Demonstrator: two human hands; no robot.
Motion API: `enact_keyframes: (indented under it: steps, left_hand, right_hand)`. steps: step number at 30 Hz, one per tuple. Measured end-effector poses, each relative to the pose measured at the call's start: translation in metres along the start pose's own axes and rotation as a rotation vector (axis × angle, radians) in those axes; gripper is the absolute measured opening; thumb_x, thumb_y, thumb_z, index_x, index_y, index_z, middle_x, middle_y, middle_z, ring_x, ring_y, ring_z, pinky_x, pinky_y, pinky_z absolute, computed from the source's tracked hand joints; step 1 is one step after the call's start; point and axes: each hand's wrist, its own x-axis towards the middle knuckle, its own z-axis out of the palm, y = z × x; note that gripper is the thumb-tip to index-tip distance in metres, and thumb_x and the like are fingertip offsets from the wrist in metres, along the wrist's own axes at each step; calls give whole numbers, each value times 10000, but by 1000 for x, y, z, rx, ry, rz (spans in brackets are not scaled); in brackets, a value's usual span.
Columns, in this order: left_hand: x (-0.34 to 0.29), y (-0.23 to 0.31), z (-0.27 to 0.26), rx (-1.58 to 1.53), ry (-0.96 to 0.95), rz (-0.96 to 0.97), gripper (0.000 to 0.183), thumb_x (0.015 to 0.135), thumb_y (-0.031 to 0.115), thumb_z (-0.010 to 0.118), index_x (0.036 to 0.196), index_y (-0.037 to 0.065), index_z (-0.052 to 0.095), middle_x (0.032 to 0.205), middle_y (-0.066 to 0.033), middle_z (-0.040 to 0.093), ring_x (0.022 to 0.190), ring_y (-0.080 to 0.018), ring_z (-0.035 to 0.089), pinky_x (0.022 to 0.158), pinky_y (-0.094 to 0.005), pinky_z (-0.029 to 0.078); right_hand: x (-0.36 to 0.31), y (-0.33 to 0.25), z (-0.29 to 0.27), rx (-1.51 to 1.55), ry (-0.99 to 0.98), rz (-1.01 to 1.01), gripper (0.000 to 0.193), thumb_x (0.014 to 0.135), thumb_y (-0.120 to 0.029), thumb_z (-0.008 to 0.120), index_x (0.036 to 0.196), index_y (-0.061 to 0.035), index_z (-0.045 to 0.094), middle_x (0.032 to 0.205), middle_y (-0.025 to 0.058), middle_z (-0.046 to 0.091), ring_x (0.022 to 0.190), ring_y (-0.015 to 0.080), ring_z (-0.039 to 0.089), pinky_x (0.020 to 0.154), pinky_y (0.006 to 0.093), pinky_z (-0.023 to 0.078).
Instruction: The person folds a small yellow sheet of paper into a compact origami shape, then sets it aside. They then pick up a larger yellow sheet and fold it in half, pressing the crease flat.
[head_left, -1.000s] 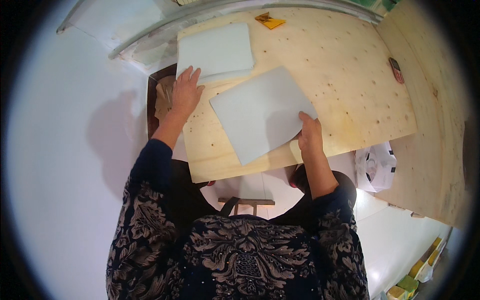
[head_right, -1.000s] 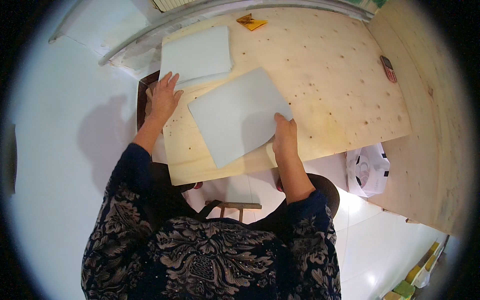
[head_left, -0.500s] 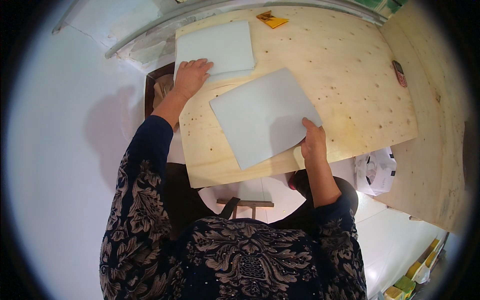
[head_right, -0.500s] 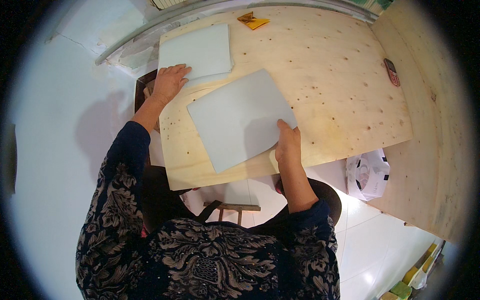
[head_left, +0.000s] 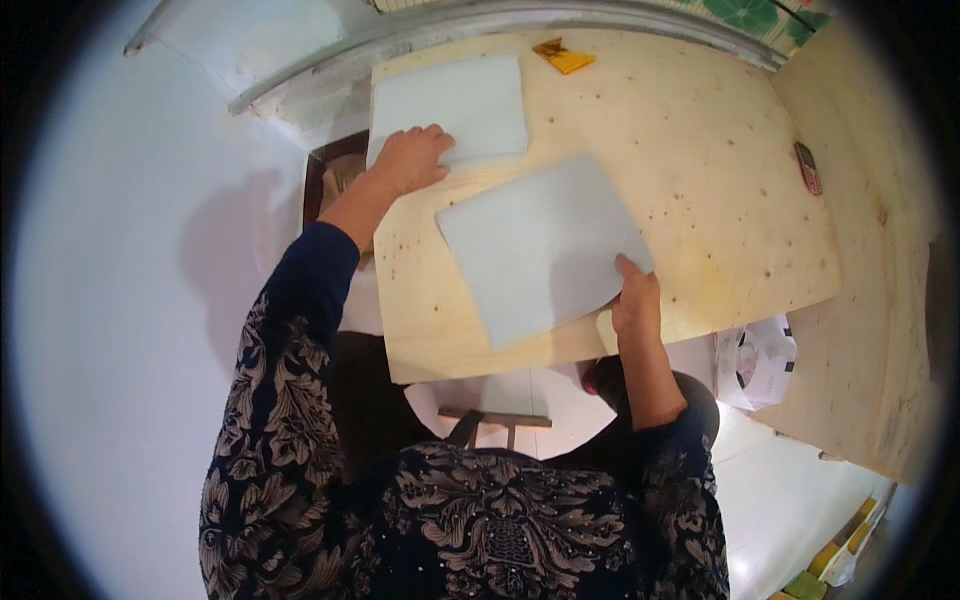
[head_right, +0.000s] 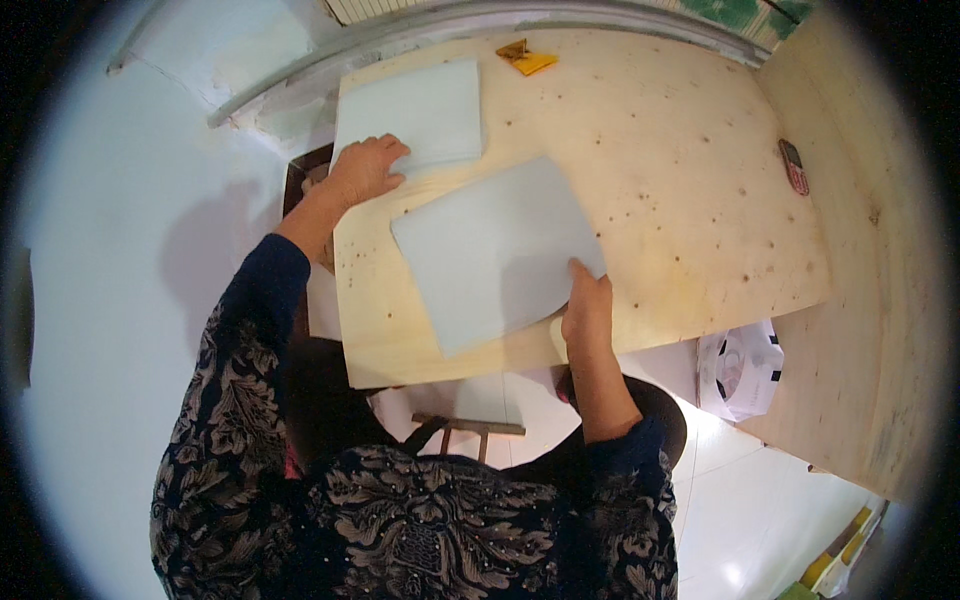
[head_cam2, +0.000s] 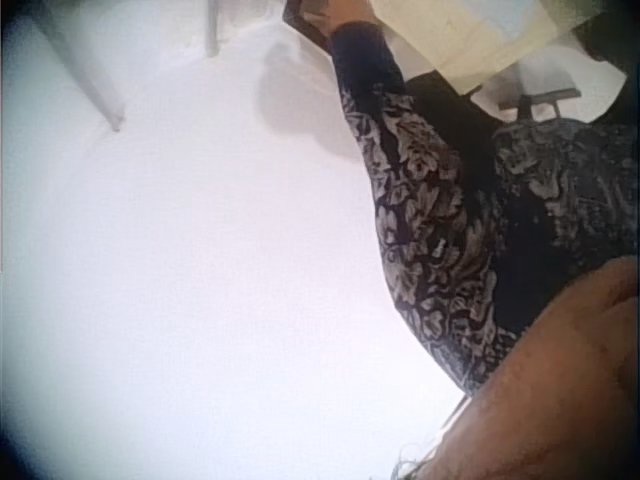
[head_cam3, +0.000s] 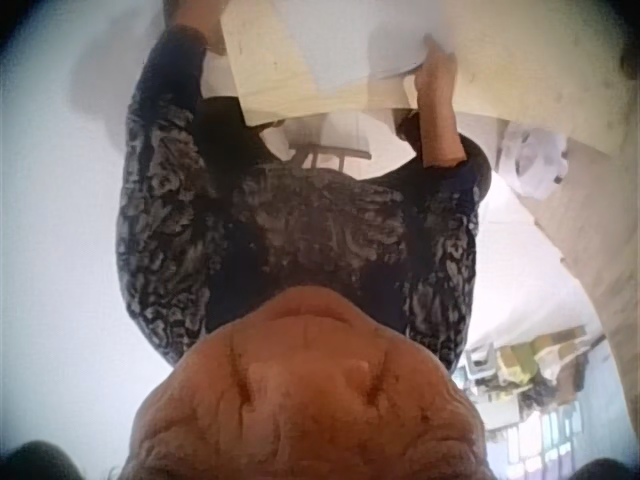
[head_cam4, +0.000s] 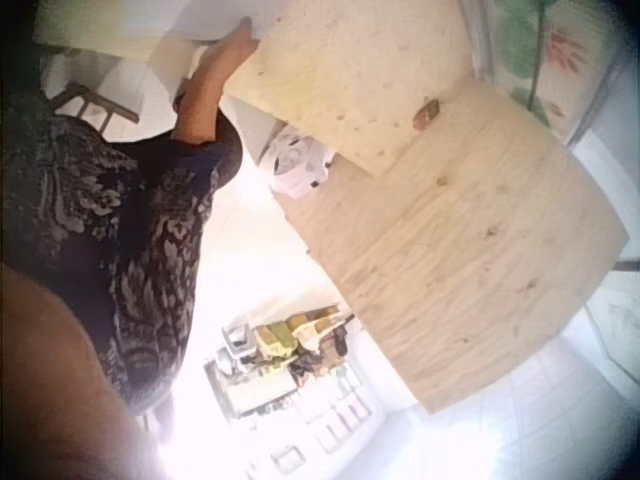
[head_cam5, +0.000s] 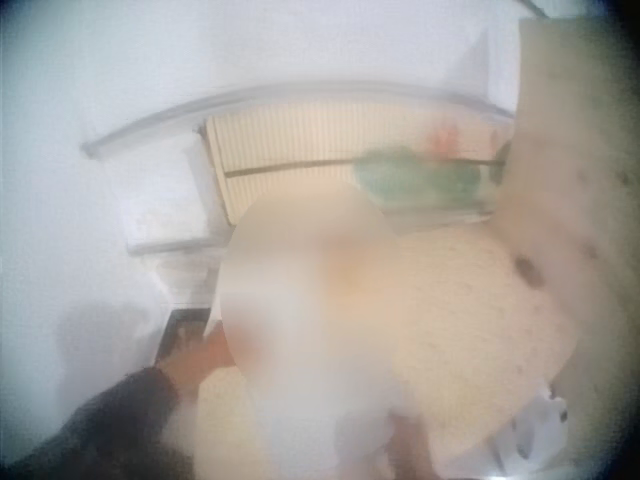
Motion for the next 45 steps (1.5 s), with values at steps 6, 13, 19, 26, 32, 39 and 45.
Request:
enact_keyframes:
  steps: [6, 13, 19, 26, 32, 39, 45]
  left_hand:
    - [13, 2, -3, 77, 54, -51, 362, 766, 249, 674, 1103, 138, 601, 1062, -56, 578, 1013, -255, 578, 835, -400, 507]
    - [26, -4, 2, 84, 41, -101, 364, 780, 251, 667, 1118, 136, 590, 1066, -58, 578, 1017, -265, 577, 838, -405, 509]
    - [38, -15, 2, 82, 60, -100, 335, 817, 270, 648, 1122, 148, 584, 1072, -71, 576, 1019, -265, 583, 848, -400, 511]
    - [13, -2, 2, -257, 268, -166, 534, 830, 366, 655, 1269, 83, 545, 1290, -115, 545, 1147, -325, 525, 989, -418, 396]
    - [-159, 130, -4, -534, 237, 144, 696, 754, 326, 742, 1343, 80, 464, 1388, -133, 450, 1308, -312, 394, 1118, -426, 277]
    - [-218, 169, -2, -395, 175, 43, 894, 654, 148, 789, 1424, 71, 341, 1466, -136, 335, 1380, -299, 292, 1150, -445, 227]
    - [-222, 153, 16, -410, 202, 86, 517, 702, 15, 671, 1204, 63, 559, 1269, -125, 537, 1194, -329, 502, 995, -413, 414]
  right_hand:
    - [-2, -3, 1, 35, -4, 50, 466, 883, -56, 542, 1311, 77, 417, 1291, 171, 516, 1170, 293, 512, 990, 386, 410]
    - [-7, -5, 2, 36, -13, 70, 465, 883, -59, 537, 1314, 80, 429, 1302, 166, 517, 1175, 278, 510, 987, 367, 406]
    - [-10, -5, 4, 22, -40, -4, 473, 874, -106, 564, 1284, 83, 423, 1249, 169, 530, 1117, 297, 542, 917, 410, 464]
    - [-10, -2, 6, 179, 30, 72, 368, 908, -86, 511, 1228, 83, 445, 1176, 162, 547, 1065, 296, 555, 912, 429, 475]
    - [-71, 34, 24, 458, 56, 194, 229, 932, -80, 466, 1131, 34, 486, 1087, 140, 554, 1020, 277, 562, 887, 430, 495]
    - [-139, 64, 36, 523, 65, 203, 250, 935, -91, 468, 1177, -26, 476, 1119, 130, 538, 1009, 276, 555, 854, 449, 505]
    - [-153, 49, -3, 75, -30, -65, 535, 951, -211, 541, 1379, 22, 319, 1300, 161, 457, 1163, 275, 481, 960, 426, 443]
